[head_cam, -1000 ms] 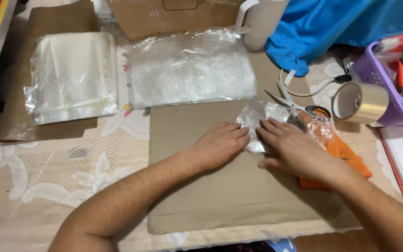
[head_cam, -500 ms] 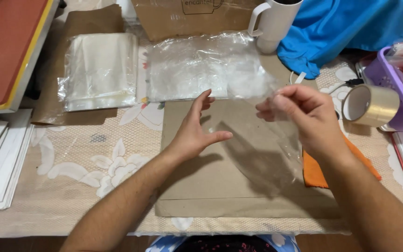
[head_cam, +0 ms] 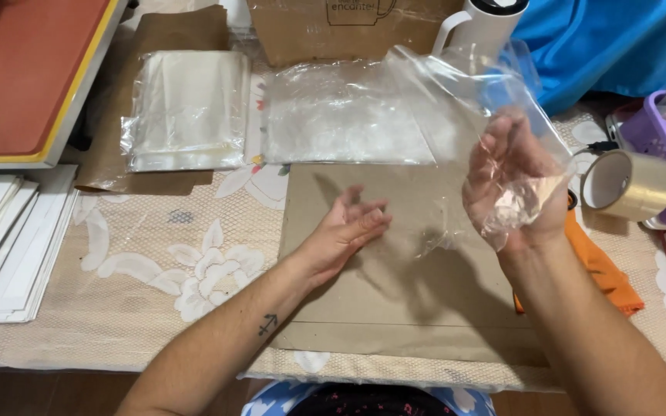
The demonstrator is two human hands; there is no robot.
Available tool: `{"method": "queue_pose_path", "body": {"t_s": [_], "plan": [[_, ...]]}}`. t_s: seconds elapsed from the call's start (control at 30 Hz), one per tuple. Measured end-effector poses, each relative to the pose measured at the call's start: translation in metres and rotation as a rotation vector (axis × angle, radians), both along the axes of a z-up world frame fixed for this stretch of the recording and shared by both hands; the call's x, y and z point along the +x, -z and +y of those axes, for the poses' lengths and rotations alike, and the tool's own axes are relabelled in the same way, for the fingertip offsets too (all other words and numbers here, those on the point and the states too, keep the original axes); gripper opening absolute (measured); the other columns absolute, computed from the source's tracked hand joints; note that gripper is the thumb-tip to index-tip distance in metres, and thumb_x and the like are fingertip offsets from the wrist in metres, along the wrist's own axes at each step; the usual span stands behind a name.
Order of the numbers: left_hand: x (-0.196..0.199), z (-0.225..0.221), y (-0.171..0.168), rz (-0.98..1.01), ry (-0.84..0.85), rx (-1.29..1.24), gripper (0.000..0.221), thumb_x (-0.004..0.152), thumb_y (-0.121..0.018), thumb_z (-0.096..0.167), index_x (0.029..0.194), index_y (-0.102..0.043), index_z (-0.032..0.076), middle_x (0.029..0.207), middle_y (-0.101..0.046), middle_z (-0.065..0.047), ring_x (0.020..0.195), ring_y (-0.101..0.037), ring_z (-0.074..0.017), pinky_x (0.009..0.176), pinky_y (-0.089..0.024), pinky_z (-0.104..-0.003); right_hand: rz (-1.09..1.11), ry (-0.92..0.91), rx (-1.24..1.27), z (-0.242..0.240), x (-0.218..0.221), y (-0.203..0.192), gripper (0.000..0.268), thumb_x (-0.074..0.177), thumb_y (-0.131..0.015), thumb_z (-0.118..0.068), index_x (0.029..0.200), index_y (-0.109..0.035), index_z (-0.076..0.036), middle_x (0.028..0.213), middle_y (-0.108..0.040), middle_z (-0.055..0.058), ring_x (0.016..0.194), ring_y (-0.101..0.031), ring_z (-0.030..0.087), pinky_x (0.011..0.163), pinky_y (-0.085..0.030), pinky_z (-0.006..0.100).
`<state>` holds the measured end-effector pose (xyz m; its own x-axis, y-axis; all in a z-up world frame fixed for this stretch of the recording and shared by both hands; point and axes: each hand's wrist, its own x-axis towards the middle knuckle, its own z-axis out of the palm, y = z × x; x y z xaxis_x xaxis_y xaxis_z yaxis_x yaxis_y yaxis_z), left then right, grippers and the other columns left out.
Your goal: The person is organizing and stacking clear plastic bags on a cardboard sheet, smoothing them out individually before adding them to the pile and eventually securing them with tape.
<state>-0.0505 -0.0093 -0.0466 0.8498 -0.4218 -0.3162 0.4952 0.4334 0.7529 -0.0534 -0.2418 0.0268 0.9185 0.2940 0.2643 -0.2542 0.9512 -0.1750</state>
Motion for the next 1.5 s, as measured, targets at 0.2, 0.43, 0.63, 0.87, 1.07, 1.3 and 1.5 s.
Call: {"method": "queue_pose_path", "body": {"t_s": [0.2, 0.43, 0.63, 0.87, 1.07, 1.3, 1.5], "plan": [[0.013, 0.029, 0.014, -0.21, -0.104, -0.07, 0.008, 0.095, -0.067, 0.008, 0.101, -0.067, 0.003, 0.089, -0.074, -0.017, 0.082, -0.073, -0.0238, 0.075, -0.064, -0.032, 0.174, 0.561, -0.565, -0.015, -0.002, 0.009, 0.019, 0.093, -0.074, -0.012, 0.11, -0.067, -0.013, 0.086, -0.07, -0.001, 0.081, -0.069, 0.012, 0.076, -0.058, 0.021], [0.016, 0.076, 0.005, -0.205, -0.289, 0.272, 0.008, 0.093, -0.072, 0.01, 0.09, -0.066, 0.005, 0.07, -0.071, -0.011, 0.051, -0.063, -0.0128, 0.053, -0.054, -0.022, 0.269, 0.767, -1.031, -0.044, 0.015, 0.072, 0.011, 0.112, -0.05, -0.02, 0.112, -0.054, -0.01, 0.093, -0.071, 0.008, 0.074, -0.072, 0.016, 0.059, -0.06, 0.024], [0.006, 0.089, 0.001, -0.405, -0.367, 0.274, 0.036, 0.09, -0.064, -0.007, 0.106, -0.036, 0.01, 0.112, -0.057, -0.012, 0.074, -0.067, -0.0159, 0.051, -0.062, -0.023, 0.18, 0.756, -1.308, -0.038, 0.011, 0.092, 0.046, 0.104, -0.056, -0.012, 0.137, -0.025, -0.012, 0.116, -0.069, 0.021, 0.064, -0.07, 0.025, 0.055, -0.061, 0.031], [0.003, 0.102, -0.027, -0.455, 0.035, 0.464, 0.095, 0.074, -0.067, -0.017, 0.156, -0.03, 0.014, 0.161, -0.026, -0.023, 0.121, -0.056, -0.0406, 0.073, -0.062, -0.032, -0.056, 0.429, -1.186, -0.037, -0.001, 0.071, 0.067, 0.076, -0.073, 0.003, 0.139, -0.049, -0.004, 0.138, -0.056, 0.009, 0.088, -0.072, 0.018, 0.059, -0.064, 0.025], [0.011, 0.13, -0.042, -0.444, 0.073, 0.172, 0.105, 0.071, -0.067, -0.018, 0.158, -0.023, 0.021, 0.171, 0.005, -0.004, 0.072, -0.056, -0.0072, 0.064, -0.06, -0.023, -0.292, 0.08, -1.235, -0.06, -0.008, 0.034, 0.093, 0.073, -0.072, 0.004, 0.155, -0.03, -0.008, 0.167, -0.022, 0.011, 0.084, -0.066, 0.014, 0.064, -0.061, 0.024], [-0.009, 0.143, -0.037, -0.144, 0.225, 0.267, 0.113, 0.075, -0.061, -0.02, 0.16, -0.008, 0.032, 0.166, 0.012, -0.004, 0.071, -0.058, -0.0139, 0.046, -0.06, -0.024, -0.225, -0.181, -1.526, -0.063, -0.021, 0.038, 0.109, 0.075, -0.073, 0.01, 0.162, -0.018, -0.024, 0.107, -0.071, 0.016, 0.086, -0.07, 0.018, 0.07, -0.067, 0.035], [-0.025, 0.145, -0.013, -0.168, 0.076, 0.292, 0.091, 0.08, -0.065, -0.004, 0.156, -0.027, 0.027, 0.167, -0.008, -0.014, 0.122, -0.055, -0.022, 0.081, -0.059, -0.031, 0.051, -0.085, -1.649, -0.036, -0.038, 0.057, 0.107, 0.071, -0.074, -0.004, 0.159, -0.018, -0.024, 0.168, -0.021, 0.006, 0.111, -0.067, 0.022, 0.086, -0.061, 0.038]]}}
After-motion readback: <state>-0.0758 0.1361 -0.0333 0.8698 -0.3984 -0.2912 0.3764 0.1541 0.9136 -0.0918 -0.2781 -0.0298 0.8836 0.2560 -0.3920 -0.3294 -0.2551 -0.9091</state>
